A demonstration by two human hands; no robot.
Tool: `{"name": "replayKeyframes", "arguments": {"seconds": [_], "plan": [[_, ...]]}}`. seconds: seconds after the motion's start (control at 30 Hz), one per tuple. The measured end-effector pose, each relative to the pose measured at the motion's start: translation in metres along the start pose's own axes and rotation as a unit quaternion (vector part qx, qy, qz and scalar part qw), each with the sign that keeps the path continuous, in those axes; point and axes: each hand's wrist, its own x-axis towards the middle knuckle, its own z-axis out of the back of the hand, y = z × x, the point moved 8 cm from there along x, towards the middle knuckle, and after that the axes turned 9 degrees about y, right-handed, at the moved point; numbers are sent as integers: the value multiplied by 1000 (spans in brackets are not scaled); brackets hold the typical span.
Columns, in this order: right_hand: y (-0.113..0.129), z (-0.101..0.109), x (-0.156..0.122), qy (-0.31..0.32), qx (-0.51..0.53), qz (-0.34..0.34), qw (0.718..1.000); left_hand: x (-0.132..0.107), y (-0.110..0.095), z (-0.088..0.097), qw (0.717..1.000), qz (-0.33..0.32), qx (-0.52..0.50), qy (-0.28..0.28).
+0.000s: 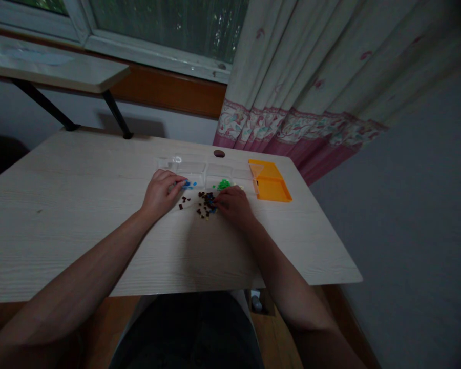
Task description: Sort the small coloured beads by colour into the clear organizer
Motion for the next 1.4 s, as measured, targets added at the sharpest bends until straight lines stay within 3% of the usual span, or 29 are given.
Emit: {"name": "replayKeyframes", "arguments": {"seconds": [0.43, 0.6, 0.9, 1.4], "plan": [[14, -4, -2, 31, -88, -39, 995, 0, 0, -3, 1000, 13, 3, 25], [18, -3, -1, 35, -99, -44, 993, 0, 2, -4, 999, 21, 12, 24], [18, -1, -4, 17, -101, -45, 994, -4, 25, 3, 993, 102, 56, -11], [18, -4, -4, 24, -100, -57, 993, -4, 25, 0, 991, 112, 69, -8]]}}
